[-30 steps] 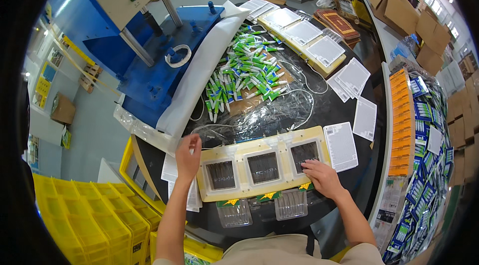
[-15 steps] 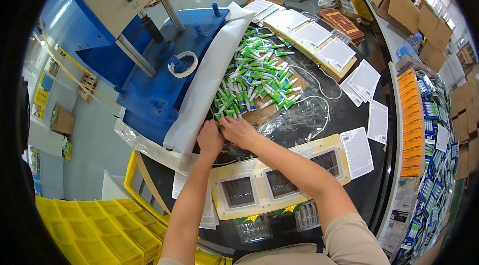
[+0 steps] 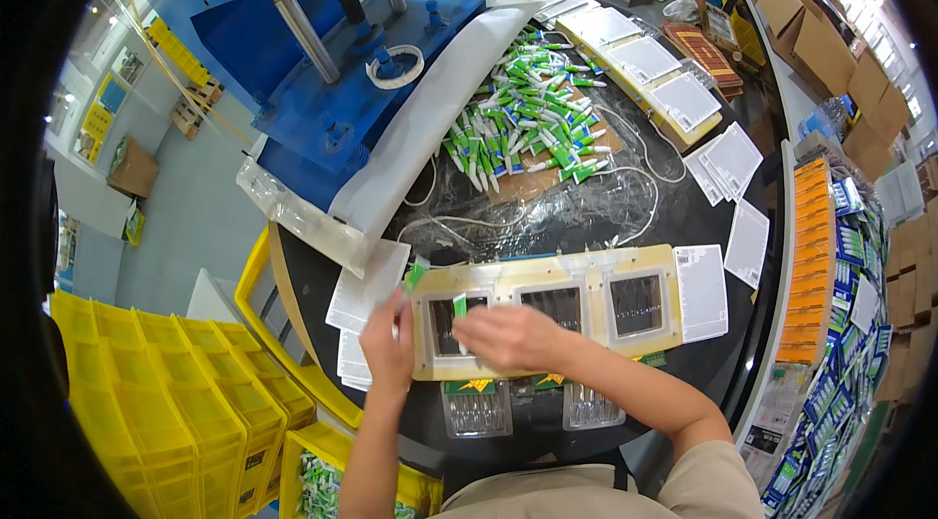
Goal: The person repeatedly picks green cylindrical batteries from a pile and places them into slots on a wooden fixture. They then cover the fixture with white paper sheets and clear plastic trays, and move the assembled unit to a nearby box. The cycle repeats with new batteries and trays.
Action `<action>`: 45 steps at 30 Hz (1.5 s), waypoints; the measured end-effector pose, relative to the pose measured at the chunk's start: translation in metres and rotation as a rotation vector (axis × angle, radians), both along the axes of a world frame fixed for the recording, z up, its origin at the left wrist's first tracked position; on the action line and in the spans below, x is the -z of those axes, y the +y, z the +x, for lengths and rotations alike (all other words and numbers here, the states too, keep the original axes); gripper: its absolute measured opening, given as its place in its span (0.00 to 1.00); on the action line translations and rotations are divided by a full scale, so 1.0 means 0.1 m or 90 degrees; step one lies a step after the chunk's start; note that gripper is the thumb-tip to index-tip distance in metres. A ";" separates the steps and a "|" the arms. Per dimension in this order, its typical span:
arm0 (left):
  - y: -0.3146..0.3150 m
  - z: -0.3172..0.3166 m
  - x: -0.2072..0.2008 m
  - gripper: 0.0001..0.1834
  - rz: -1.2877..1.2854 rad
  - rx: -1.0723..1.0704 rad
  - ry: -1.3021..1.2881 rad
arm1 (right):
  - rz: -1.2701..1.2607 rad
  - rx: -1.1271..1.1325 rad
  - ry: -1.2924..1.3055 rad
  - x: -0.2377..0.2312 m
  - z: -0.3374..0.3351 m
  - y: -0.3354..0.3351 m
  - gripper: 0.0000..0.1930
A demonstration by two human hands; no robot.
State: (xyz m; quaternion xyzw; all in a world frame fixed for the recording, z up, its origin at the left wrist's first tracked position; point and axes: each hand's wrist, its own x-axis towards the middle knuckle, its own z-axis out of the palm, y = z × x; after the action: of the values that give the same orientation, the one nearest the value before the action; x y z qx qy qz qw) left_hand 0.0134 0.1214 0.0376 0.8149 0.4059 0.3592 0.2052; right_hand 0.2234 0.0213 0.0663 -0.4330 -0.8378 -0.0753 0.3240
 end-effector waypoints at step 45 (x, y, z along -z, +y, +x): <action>0.39 0.38 -0.06 0.14 0.276 0.449 0.061 | -0.279 0.493 0.314 -0.03 0.13 -0.36 0.14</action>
State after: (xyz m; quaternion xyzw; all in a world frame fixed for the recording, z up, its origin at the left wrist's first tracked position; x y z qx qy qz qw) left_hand 0.0511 0.1606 0.0436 0.9442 0.0263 0.3055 0.1202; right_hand 0.2362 -0.0148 0.0693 -0.7746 -0.5105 0.0922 0.3617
